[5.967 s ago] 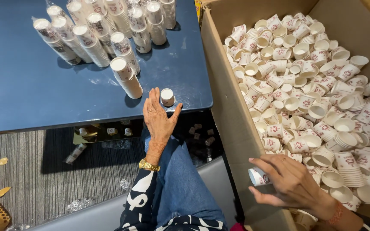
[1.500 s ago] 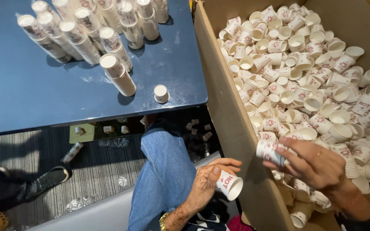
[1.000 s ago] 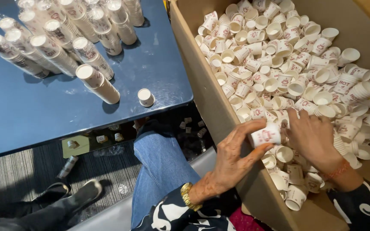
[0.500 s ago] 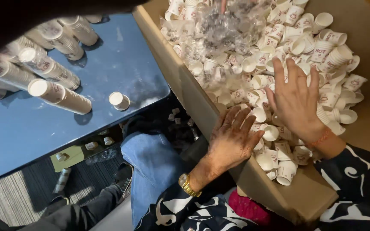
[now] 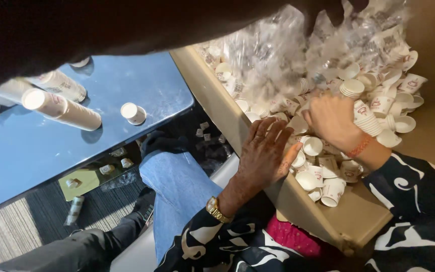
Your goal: The recorder is sorting and stacking paper cups, occasionally placing them into plastic sleeves.
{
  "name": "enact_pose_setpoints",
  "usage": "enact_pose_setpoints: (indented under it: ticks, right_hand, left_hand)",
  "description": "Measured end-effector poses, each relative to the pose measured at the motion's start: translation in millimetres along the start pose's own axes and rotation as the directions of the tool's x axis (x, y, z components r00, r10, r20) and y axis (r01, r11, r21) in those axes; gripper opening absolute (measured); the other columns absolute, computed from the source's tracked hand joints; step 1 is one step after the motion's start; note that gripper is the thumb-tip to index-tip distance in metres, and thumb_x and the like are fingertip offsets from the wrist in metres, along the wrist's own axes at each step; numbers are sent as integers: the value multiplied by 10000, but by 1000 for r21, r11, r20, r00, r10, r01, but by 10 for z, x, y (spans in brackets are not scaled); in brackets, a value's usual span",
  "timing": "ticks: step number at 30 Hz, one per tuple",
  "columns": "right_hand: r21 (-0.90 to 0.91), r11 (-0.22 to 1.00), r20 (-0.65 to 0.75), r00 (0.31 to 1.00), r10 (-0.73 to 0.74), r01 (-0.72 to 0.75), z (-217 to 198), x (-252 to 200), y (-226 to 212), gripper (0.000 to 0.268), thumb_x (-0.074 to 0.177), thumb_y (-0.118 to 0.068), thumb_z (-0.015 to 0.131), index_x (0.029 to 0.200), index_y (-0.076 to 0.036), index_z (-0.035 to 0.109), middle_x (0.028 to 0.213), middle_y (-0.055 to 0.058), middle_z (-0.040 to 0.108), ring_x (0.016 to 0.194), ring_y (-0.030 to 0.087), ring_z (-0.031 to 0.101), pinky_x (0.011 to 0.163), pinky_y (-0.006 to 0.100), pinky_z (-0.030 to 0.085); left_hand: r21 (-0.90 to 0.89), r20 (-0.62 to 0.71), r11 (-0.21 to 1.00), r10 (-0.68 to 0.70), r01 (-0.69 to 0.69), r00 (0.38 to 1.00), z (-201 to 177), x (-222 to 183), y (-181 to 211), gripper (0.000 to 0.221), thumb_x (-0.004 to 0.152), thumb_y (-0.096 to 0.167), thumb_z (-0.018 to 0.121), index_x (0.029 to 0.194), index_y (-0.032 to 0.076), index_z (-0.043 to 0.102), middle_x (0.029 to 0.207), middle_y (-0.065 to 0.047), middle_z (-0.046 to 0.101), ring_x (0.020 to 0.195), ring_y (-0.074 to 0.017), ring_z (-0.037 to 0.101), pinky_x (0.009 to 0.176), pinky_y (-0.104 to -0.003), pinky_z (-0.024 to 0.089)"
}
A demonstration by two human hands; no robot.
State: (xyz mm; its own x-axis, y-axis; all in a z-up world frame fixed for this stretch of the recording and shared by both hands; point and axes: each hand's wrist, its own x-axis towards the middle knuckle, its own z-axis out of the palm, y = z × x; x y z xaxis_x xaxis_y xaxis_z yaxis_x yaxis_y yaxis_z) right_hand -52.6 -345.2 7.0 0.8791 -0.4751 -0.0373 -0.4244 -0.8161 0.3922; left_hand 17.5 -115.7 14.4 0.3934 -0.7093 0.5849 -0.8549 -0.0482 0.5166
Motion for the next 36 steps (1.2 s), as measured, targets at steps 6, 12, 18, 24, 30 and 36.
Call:
enact_pose_setpoints:
  ticks: [6, 12, 18, 24, 30, 36]
  right_hand:
    - [-16, 960, -313, 910, -272, 281, 189, -66, -132, 250, 733, -323, 738, 718, -80, 682, 768, 100, 650, 698, 250, 673, 547, 407, 484]
    - [52, 955, -266, 926, -267, 291, -224, -169, -289, 446, 832, -507, 712, 626, -116, 650, 611, 86, 600, 519, 243, 604, 477, 394, 408]
    - [-88, 992, -287, 952, -107, 85, -805, -375, -320, 695, 916, -756, 627, 582, -147, 600, 441, 34, 514, 400, 145, 536, 443, 354, 385]
    - [25, 989, -323, 937, -131, 147, -970, -321, -299, 696, 861, -580, 734, 1180, 36, 673, 523, 5, 532, 410, 94, 525, 357, 293, 377]
    - [87, 913, -583, 764, -278, 399, -828, -291, -258, 293, 971, -164, 718, 1253, -86, 709, 715, 19, 645, 576, 135, 620, 506, 296, 459]
    - [86, 900, -711, 659, -246, 428, -1186, -339, -274, 270, 1026, -131, 741, 1280, -53, 698, 896, 70, 736, 685, 181, 667, 615, 312, 494]
  left_hand:
    - [32, -31, 999, 23, -22, 999, -19, -13, -1, 354, 983, 337, 678, 1166, 33, 678, 1304, -125, 598, 1300, -313, 509, 1162, -470, 375]
    - [-80, 30, 995, -63, 65, 998, -148, 29, 71, 263, 1003, 286, 653, 1150, 69, 681, 1180, -121, 583, 1152, -326, 534, 1060, -466, 422]
    - [-102, -7, 988, -121, 120, 993, -132, 28, 107, 251, 972, 308, 672, 1108, 96, 671, 1172, -174, 531, 1072, -360, 513, 984, -478, 432]
    - [-210, -20, 961, -185, 177, 982, -62, -38, 80, 282, 975, 270, 695, 1161, 80, 600, 1278, -217, 471, 1180, -396, 515, 1027, -500, 433]
    - [-233, 1, 962, -148, 144, 989, -179, 41, 77, 577, 956, 189, 702, 1468, 57, 473, 1534, -250, 416, 1388, -388, 478, 1158, -505, 388]
    - [-372, -63, 914, -202, 165, 977, -225, -89, 74, 655, 975, 134, 706, 1547, 18, 408, 1576, -216, 461, 1469, -342, 479, 1208, -468, 383]
